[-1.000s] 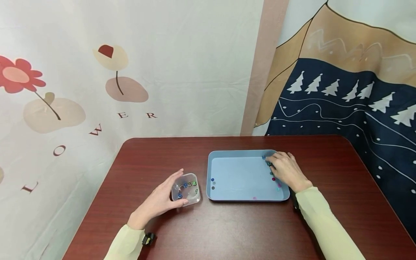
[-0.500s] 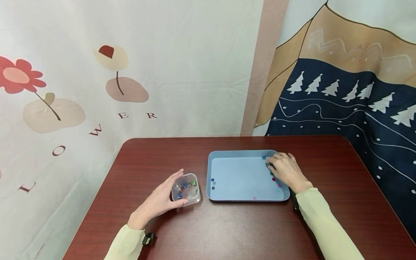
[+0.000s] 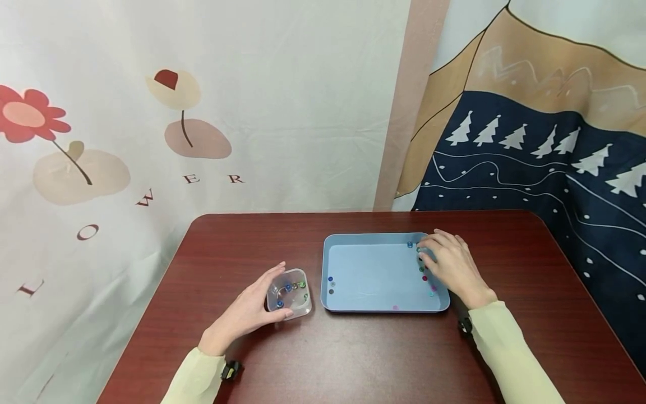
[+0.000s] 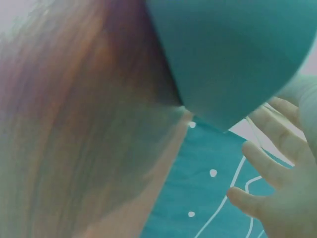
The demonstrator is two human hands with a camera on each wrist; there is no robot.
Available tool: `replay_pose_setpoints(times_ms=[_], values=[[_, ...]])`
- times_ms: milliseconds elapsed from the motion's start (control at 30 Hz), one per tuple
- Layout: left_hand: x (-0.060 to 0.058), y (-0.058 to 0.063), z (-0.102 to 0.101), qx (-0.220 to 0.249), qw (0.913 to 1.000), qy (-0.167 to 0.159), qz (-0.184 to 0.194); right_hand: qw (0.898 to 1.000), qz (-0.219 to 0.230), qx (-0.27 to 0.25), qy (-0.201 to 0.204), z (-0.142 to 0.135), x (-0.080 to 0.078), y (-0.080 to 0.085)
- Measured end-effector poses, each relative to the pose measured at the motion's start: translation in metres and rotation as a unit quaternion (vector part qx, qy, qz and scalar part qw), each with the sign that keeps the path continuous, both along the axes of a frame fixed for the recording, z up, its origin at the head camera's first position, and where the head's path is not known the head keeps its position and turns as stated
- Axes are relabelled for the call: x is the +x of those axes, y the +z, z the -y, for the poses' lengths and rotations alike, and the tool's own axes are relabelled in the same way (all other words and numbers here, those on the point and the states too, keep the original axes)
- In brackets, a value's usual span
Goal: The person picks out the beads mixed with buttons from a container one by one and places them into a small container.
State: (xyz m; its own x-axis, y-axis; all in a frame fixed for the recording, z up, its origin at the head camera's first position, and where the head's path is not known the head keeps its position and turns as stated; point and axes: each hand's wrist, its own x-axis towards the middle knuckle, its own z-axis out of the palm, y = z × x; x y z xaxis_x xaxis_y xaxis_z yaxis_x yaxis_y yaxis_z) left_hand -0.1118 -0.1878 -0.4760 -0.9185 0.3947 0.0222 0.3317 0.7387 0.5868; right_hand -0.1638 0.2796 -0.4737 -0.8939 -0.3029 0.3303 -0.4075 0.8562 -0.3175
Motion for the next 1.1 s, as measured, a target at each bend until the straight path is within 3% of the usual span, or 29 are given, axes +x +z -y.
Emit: replay_pose_setpoints(times_ms=[467,867,1100], values=[[-0.001,-0.002,0.001,-0.001,0.9999,-0.008,-0.015,0.997,-0.032,-0.063,0.008,0.022,0.016,0.02],[-0.001,-0.001,0.0,-0.002,1.0,-0.004,-0.008,0.986,-0.097,-0.115,0.07,0.055,0.029,0.027],[0.0,-0.001,0.0,-0.001,1.0,-0.002,-0.004,0.982,-0.097,-0.129,0.099,0.082,0.037,0.027]])
